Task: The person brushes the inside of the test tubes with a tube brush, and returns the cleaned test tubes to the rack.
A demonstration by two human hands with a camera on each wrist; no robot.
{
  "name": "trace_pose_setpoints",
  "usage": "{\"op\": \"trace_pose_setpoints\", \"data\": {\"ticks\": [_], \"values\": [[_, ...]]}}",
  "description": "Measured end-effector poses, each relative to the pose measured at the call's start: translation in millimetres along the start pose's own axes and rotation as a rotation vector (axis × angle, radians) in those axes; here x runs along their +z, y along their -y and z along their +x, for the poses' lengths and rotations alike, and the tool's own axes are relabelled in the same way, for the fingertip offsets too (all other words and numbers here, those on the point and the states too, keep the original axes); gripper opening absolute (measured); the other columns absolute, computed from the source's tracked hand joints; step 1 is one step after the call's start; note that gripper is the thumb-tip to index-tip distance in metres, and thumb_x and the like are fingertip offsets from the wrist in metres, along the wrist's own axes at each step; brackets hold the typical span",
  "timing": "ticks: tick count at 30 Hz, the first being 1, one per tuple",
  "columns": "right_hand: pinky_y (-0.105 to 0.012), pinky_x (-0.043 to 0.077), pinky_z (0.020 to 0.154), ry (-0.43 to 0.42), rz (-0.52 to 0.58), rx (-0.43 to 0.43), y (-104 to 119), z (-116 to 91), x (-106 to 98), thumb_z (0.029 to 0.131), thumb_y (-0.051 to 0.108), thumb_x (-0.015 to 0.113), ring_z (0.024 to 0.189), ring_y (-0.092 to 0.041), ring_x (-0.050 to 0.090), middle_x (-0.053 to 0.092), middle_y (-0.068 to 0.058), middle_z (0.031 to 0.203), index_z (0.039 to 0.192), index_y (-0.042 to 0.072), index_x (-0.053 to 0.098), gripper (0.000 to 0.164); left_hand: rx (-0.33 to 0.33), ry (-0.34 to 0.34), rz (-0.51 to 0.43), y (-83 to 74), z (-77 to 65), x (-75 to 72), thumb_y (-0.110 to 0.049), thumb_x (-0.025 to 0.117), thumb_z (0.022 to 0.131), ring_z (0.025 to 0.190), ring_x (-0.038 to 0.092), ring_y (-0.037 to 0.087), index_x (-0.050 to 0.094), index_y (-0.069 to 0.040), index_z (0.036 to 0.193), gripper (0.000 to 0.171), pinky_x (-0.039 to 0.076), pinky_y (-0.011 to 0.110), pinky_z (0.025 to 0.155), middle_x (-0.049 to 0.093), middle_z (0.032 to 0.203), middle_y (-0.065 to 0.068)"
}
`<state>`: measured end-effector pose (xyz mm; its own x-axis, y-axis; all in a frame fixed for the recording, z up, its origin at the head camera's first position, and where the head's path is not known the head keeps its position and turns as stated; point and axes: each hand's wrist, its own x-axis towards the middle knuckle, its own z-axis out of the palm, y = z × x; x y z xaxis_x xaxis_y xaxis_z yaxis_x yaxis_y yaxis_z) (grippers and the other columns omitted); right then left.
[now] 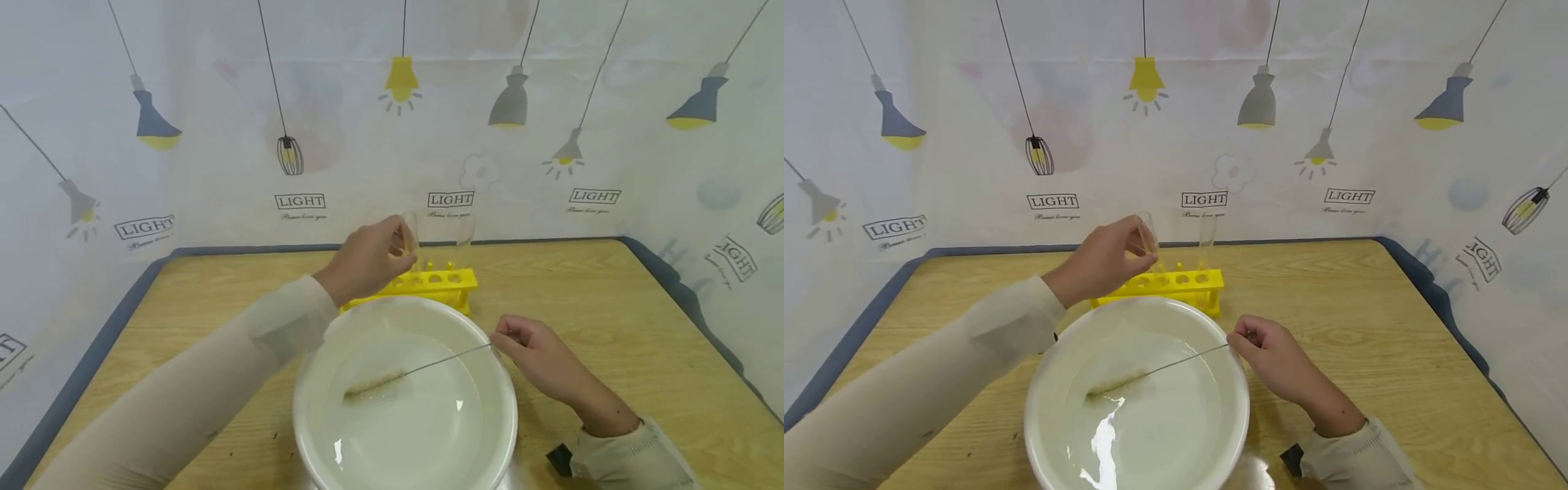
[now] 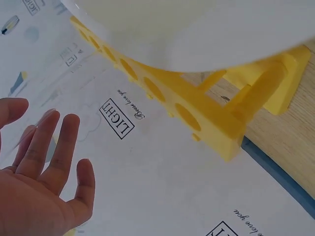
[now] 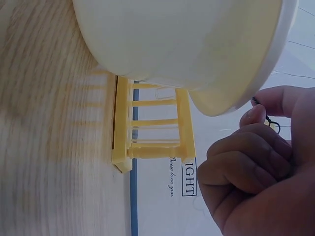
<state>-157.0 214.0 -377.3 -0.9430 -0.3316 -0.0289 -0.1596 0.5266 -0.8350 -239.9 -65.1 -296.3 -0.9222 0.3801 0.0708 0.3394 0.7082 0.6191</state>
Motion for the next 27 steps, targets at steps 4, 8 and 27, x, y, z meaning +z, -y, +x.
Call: {"op": "trace_pose_setpoints", "data": {"ticks": [4, 8, 27], "values": [[-0.026, 0.042, 0.058, 0.005, 0.006, -0.015, -1.1, 1.2, 1.3, 0.103, 0.018, 0.055, 0.068, -0.013, 0.047, 0.053, -0.009, 0.079, 0.088, 0.007, 0.060, 0.020, 0.008, -0.018, -0.008, -0.9, -1.2, -0.7, -0.023, 0.066, 0.097, 0.109, 0.065, 0.014, 0.054, -0.020, 0.104, 0.014, 0.056, 0.032, 0.091, 0.066, 0.114, -0.005], [-0.026, 0.043, 0.059, 0.007, 0.014, -0.014, -2.5, 1.5, 2.4, 0.103, 0.016, 0.055, 0.069, -0.013, 0.048, 0.055, -0.007, 0.079, 0.088, 0.007, 0.060, 0.018, 0.026, -0.041, -0.036, -3.4, 0.6, -2.1, -0.022, 0.065, 0.097, 0.108, 0.066, 0.013, 0.055, -0.021, 0.105, 0.013, 0.057, 0.028, 0.087, 0.066, 0.115, -0.005], [-0.027, 0.049, 0.057, 0.045, 0.030, 0.016, -2.9, 0.0, 5.4, 0.103, 0.022, 0.055, 0.067, -0.014, 0.054, 0.058, -0.006, 0.078, 0.090, 0.005, 0.059, 0.021, 0.067, -0.076, 0.042, 2.5, -4.1, -4.2, -0.021, 0.059, 0.101, 0.107, 0.068, 0.012, 0.052, -0.022, 0.112, 0.013, 0.058, 0.027, 0.081, 0.066, 0.117, -0.006]]}}
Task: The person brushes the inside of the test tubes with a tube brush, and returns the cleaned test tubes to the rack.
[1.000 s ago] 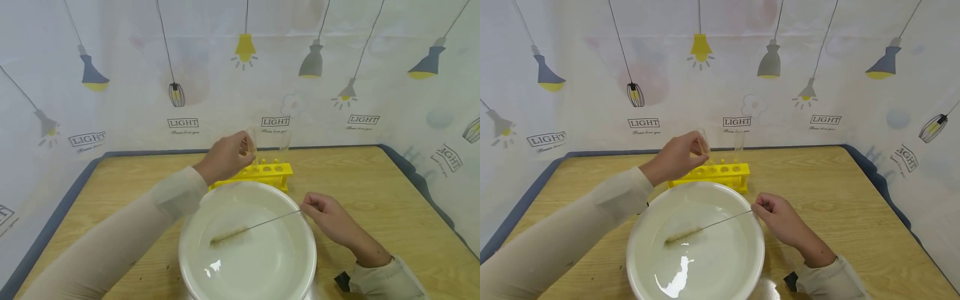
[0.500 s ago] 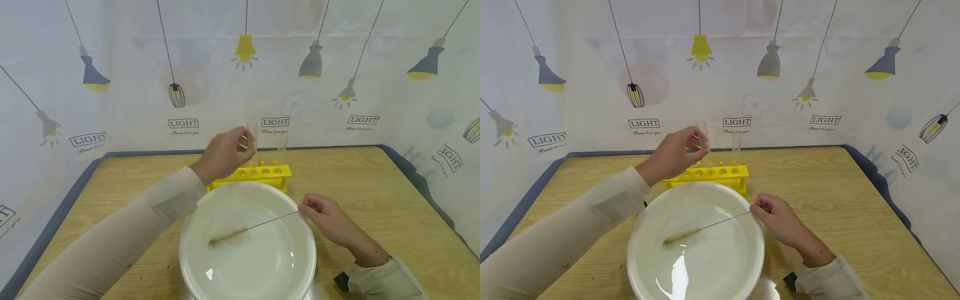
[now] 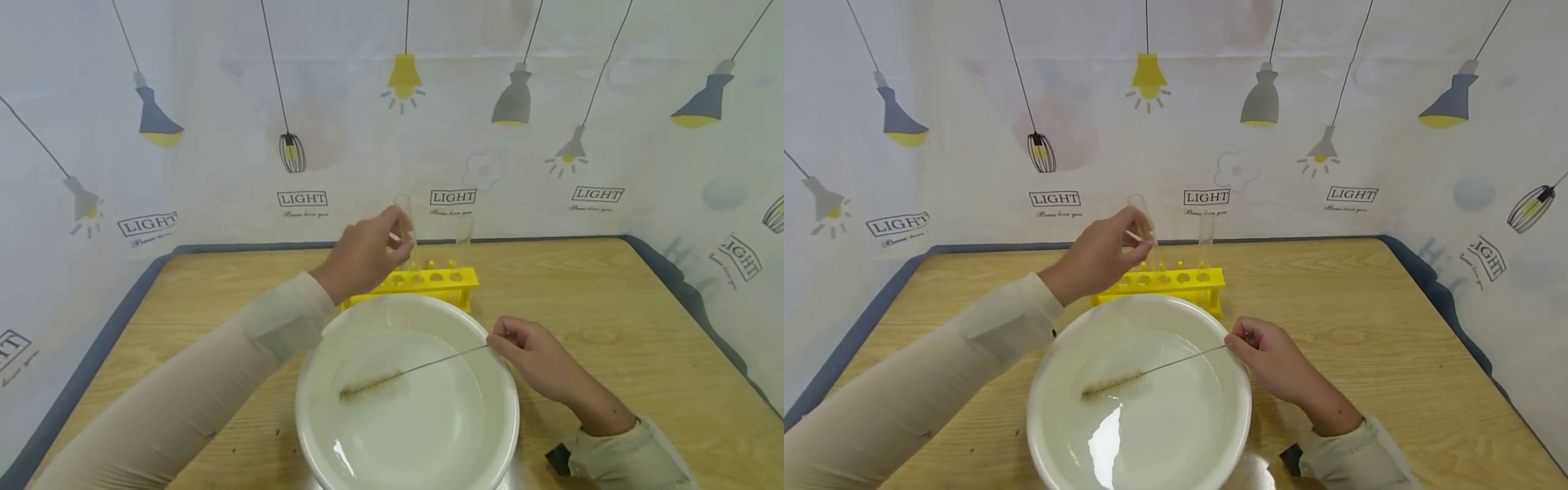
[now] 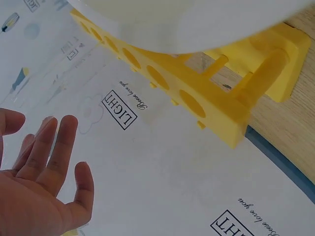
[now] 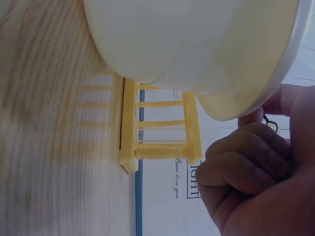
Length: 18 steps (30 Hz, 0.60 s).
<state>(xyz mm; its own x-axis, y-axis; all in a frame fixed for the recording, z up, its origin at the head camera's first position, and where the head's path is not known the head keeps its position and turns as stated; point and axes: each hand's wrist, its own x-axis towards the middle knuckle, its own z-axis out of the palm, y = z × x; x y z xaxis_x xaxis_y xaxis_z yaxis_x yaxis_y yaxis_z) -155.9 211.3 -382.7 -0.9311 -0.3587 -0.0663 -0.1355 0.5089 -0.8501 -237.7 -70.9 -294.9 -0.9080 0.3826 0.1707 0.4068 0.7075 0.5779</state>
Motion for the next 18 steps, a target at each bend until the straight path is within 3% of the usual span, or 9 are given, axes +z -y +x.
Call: {"op": "trace_pose_setpoints", "data": {"ticks": [18], "values": [[-0.031, 0.051, 0.057, 0.008, 0.009, -0.019, -0.8, 0.7, 0.5, 0.104, 0.023, 0.055, 0.064, -0.012, 0.057, 0.060, -0.006, 0.075, 0.090, 0.005, 0.059, 0.023, -0.031, -0.015, 0.000, 3.6, -0.2, -3.6, -0.017, 0.055, 0.100, 0.106, 0.065, 0.014, 0.049, -0.020, 0.119, 0.019, 0.059, 0.025, 0.078, 0.062, 0.119, -0.003]]}}
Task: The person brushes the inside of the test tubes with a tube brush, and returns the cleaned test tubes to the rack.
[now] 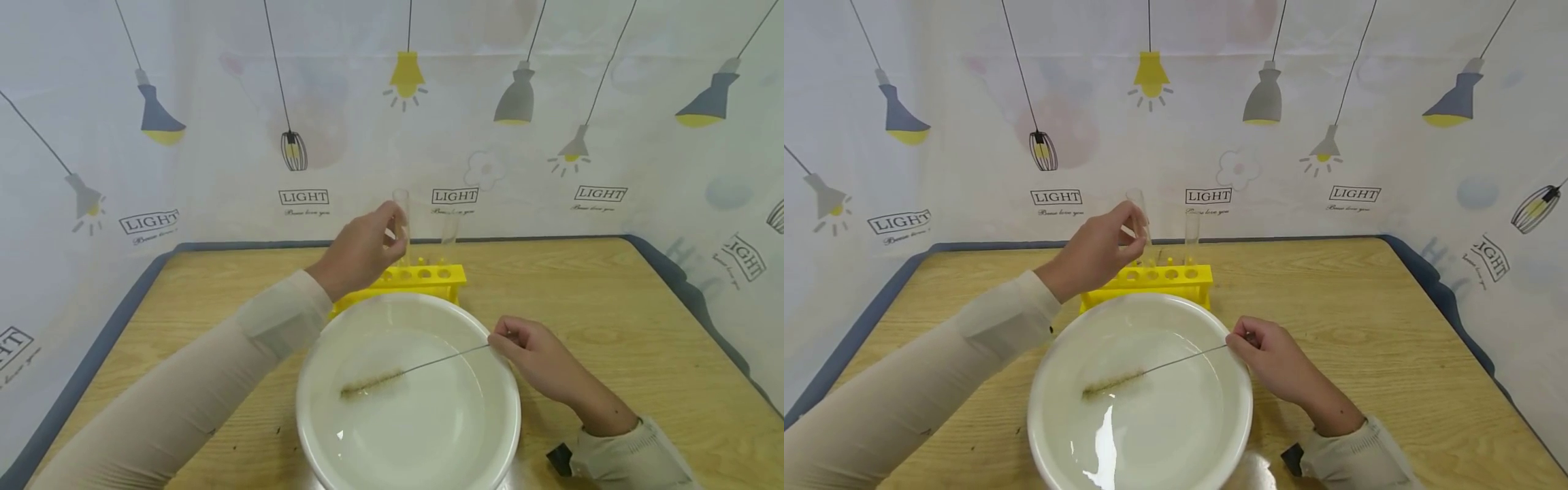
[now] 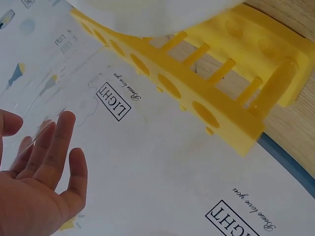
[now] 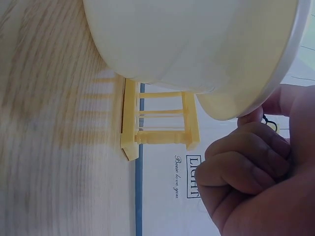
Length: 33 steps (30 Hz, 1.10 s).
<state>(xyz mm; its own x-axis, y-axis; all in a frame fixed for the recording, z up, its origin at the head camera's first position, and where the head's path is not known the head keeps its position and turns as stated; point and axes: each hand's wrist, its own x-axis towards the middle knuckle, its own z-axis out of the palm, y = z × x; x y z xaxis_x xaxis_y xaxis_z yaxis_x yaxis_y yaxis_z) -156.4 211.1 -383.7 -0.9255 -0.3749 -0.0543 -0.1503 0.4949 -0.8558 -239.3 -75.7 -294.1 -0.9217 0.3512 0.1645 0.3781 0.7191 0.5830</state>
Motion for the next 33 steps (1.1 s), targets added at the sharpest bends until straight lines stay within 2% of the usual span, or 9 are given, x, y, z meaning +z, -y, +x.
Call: {"op": "trace_pose_setpoints", "data": {"ticks": [7, 14, 18, 21, 26, 30, 33], "values": [[-0.031, 0.052, 0.059, 0.009, 0.010, 0.017, 0.6, -0.4, -1.9, 0.104, 0.024, 0.054, 0.067, -0.014, 0.059, 0.062, -0.008, 0.079, 0.092, 0.004, 0.060, 0.024, 0.059, -0.088, -0.040, -2.1, -0.9, -3.5, -0.021, 0.055, 0.102, 0.106, 0.065, 0.012, 0.048, -0.019, 0.125, 0.024, 0.057, 0.025, 0.084, 0.063, 0.117, -0.002], [-0.027, 0.045, 0.056, -0.013, 0.018, 0.037, 0.7, -0.4, -1.7, 0.104, 0.025, 0.055, 0.065, -0.013, 0.050, 0.052, -0.005, 0.074, 0.092, 0.004, 0.061, 0.024, 0.200, -0.274, -0.043, -3.9, -8.1, -16.5, -0.020, 0.055, 0.101, 0.109, 0.061, 0.013, 0.052, -0.015, 0.128, 0.028, 0.052, 0.029, 0.097, 0.061, 0.123, 0.000], [-0.026, 0.041, 0.053, -0.015, 0.021, 0.048, -0.6, 0.2, -2.1, 0.104, 0.025, 0.055, 0.063, -0.012, 0.045, 0.046, -0.004, 0.071, 0.093, 0.005, 0.061, 0.024, 0.258, -0.342, -0.006, -2.1, -18.3, -25.2, -0.019, 0.057, 0.100, 0.109, 0.060, 0.014, 0.055, -0.014, 0.132, 0.033, 0.049, 0.031, 0.102, 0.061, 0.125, 0.001], [-0.026, 0.040, 0.053, -0.019, 0.011, 0.053, -2.0, 0.9, -2.7, 0.104, 0.026, 0.055, 0.062, -0.012, 0.044, 0.045, -0.004, 0.070, 0.093, 0.006, 0.061, 0.024, 0.317, -0.379, 0.059, 1.6, -29.4, -30.3, -0.017, 0.058, 0.099, 0.104, 0.060, 0.016, 0.056, -0.012, 0.134, 0.035, 0.051, 0.033, 0.097, 0.062, 0.115, 0.003], [-0.026, 0.039, 0.052, -0.024, -0.002, 0.054, -3.6, 2.4, -3.7, 0.103, 0.027, 0.056, 0.060, -0.012, 0.043, 0.045, -0.004, 0.068, 0.093, 0.007, 0.062, 0.024, 0.441, -0.445, 0.196, 13.1, -51.2, -31.7, -0.012, 0.062, 0.095, 0.090, 0.057, 0.022, 0.058, -0.007, 0.130, 0.036, 0.050, 0.036, 0.080, 0.060, 0.098, 0.007], [-0.026, 0.039, 0.052, -0.022, -0.004, 0.054, -4.1, 2.8, -3.6, 0.103, 0.027, 0.057, 0.061, -0.012, 0.044, 0.046, -0.006, 0.069, 0.093, 0.007, 0.062, 0.023, 0.477, -0.452, 0.274, 23.1, -68.9, -26.9, -0.010, 0.067, 0.091, 0.083, 0.058, 0.024, 0.060, -0.007, 0.129, 0.038, 0.049, 0.035, 0.072, 0.061, 0.097, 0.009], [-0.026, 0.040, 0.052, -0.025, -0.008, 0.047, -5.3, 2.9, -3.1, 0.103, 0.026, 0.056, 0.060, -0.012, 0.044, 0.047, -0.006, 0.069, 0.093, 0.007, 0.062, 0.023, 0.480, -0.442, 0.316, 28.7, -80.5, -22.7, -0.010, 0.070, 0.088, 0.080, 0.060, 0.022, 0.061, -0.008, 0.129, 0.042, 0.050, 0.033, 0.068, 0.061, 0.097, 0.009]]}}
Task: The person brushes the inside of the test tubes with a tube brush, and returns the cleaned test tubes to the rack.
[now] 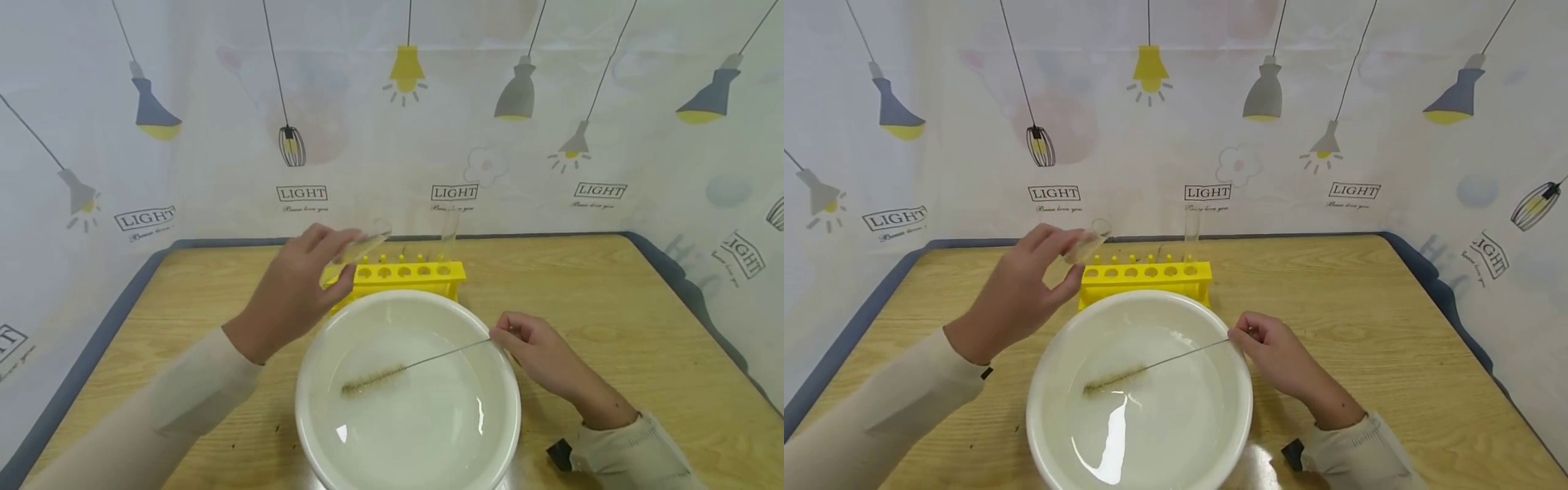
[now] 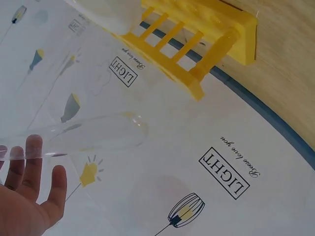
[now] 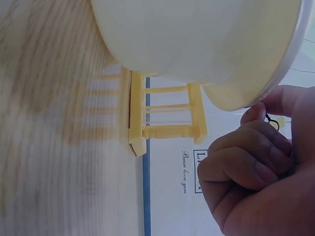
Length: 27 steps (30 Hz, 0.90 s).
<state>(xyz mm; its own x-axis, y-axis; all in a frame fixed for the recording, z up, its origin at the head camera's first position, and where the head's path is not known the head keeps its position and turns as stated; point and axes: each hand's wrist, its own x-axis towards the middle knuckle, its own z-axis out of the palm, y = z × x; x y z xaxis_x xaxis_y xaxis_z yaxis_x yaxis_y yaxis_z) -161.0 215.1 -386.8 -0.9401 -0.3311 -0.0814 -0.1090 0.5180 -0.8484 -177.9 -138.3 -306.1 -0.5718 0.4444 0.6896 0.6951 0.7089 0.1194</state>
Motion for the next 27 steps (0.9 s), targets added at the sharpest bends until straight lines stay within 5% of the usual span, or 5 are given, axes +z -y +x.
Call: {"op": "trace_pose_setpoints", "data": {"ticks": [8, 17, 27], "values": [[-0.026, 0.042, 0.055, 0.018, 0.000, 0.000, -2.9, 1.4, 1.6, 0.104, 0.026, 0.055, 0.064, -0.013, 0.047, 0.051, -0.009, 0.074, 0.093, 0.007, 0.062, 0.024, 0.019, 0.035, 0.032, -1.9, -33.5, 2.2, -0.007, 0.073, 0.083, 0.070, 0.057, 0.015, 0.062, -0.012, 0.131, 0.049, 0.049, 0.026, 0.057, 0.060, 0.095, 0.008], [-0.028, 0.041, 0.057, 0.033, 0.010, 0.000, -4.3, 0.1, -2.0, 0.104, 0.027, 0.054, 0.066, -0.014, 0.046, 0.045, -0.002, 0.070, 0.084, 0.006, 0.058, 0.029, -0.033, 0.075, 0.013, 0.0, -66.6, 14.4, -0.010, 0.068, 0.085, 0.067, 0.053, 0.011, 0.064, -0.016, 0.128, 0.044, 0.046, 0.023, 0.052, 0.062, 0.097, 0.003], [-0.029, 0.037, 0.050, 0.042, 0.045, 0.018, -7.1, 2.9, -2.9, 0.105, 0.032, 0.052, 0.053, -0.011, 0.036, 0.038, 0.001, 0.060, 0.077, 0.005, 0.058, 0.040, 0.015, 0.161, 0.064, -3.5, -79.5, 17.7, -0.015, 0.066, 0.083, 0.058, 0.036, 0.005, 0.067, -0.018, 0.122, 0.039, 0.035, 0.017, 0.049, 0.052, 0.083, -0.002]]}}
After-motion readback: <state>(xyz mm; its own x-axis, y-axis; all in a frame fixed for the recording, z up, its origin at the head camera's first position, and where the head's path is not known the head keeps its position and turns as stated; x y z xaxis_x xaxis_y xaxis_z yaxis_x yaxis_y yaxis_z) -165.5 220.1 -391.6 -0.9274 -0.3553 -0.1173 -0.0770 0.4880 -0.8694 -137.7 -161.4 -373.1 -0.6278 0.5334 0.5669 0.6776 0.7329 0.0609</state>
